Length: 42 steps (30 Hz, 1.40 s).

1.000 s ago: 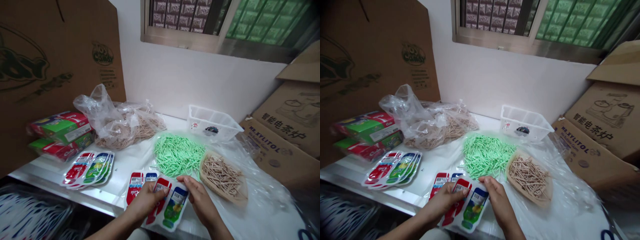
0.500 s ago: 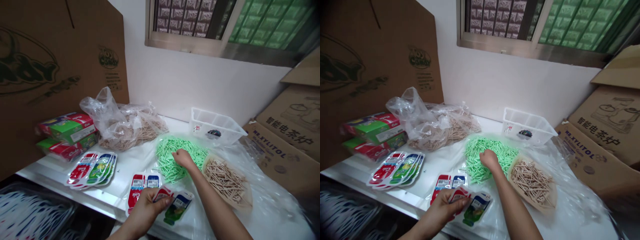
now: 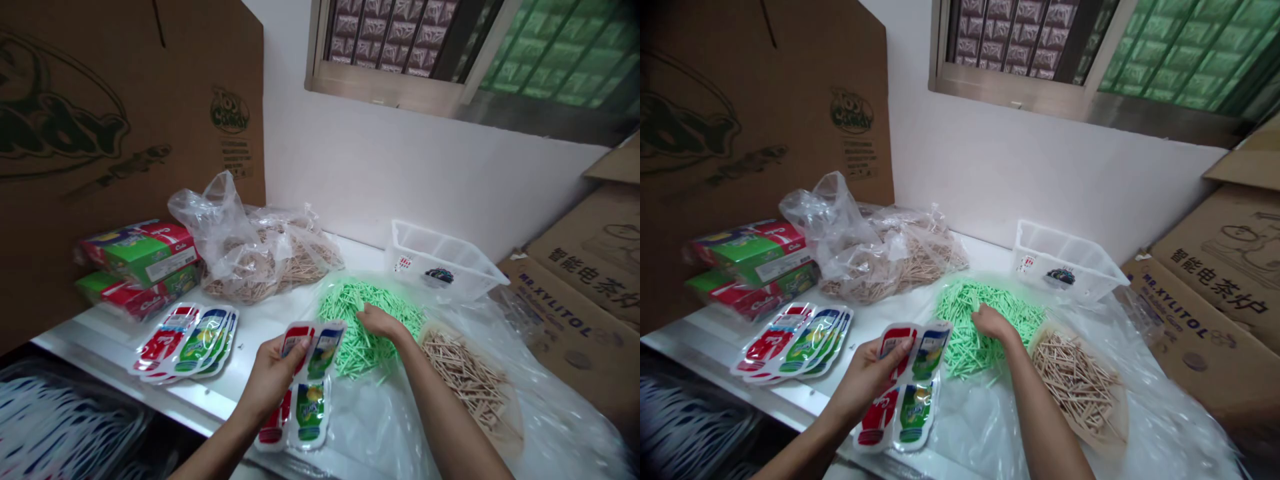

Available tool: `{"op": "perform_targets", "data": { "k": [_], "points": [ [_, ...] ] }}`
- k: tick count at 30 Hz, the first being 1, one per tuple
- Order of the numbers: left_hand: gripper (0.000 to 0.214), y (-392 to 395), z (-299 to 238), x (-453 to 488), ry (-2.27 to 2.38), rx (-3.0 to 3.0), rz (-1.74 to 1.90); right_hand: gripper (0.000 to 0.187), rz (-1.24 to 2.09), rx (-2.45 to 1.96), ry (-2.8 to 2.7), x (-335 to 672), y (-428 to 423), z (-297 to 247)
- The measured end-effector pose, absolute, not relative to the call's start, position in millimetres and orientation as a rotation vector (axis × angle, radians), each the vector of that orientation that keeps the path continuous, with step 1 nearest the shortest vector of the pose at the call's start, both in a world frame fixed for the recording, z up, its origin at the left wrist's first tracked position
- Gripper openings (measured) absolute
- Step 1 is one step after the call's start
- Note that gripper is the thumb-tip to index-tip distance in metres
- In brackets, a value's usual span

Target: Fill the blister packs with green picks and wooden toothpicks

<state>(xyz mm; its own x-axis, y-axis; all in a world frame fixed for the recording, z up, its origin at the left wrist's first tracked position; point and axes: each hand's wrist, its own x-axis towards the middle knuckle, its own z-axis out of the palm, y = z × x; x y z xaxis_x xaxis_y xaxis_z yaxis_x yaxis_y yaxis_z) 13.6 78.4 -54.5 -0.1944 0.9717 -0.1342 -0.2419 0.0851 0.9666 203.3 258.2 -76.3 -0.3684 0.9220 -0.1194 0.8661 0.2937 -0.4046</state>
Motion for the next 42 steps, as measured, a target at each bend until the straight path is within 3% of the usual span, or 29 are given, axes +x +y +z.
{"op": "perform_targets", "data": {
  "k": [12,20,22,25,28,34,38,42],
  "points": [
    [0.029,187.0,-36.1,40.0,1.332,1.274,1.864,0.02,0.603,-1.257,-2.323,235.5,230.1,-79.2],
    [0.028,202.6,-43.7,94.8,1.213,1.517,1.684,0.025,-0.009,-0.993,-2.667,220.2,211.0,-53.1],
    [0.027,199.0,-43.7,102.5,1.158,1.498,1.671,0.023,0.176,-0.968,-2.611,217.8,209.5,-50.8],
    [0.028,193.9,-41.6,106.5,1.131,1.322,1.786,0.014,0.823,-0.994,-2.047,217.3,207.3,-53.5],
    [0.03,190.3,-41.9,111.5,1.127,1.084,1.856,0.028,1.187,-0.927,-1.323,208.9,199.4,-57.8],
    [0.032,183.5,-49.4,129.3,1.004,0.69,1.801,0.033,1.424,-0.748,-0.712,172.5,163.2,-57.3],
    [0.032,174.4,-53.9,126.7,1.064,0.666,1.732,0.037,1.42,-0.838,-0.827,170.8,142.9,-60.7],
    [0.032,162.2,-56.4,111.5,1.132,0.751,1.626,0.035,1.291,-1.026,-1.288,197.7,132.4,-56.5]
  ]
}}
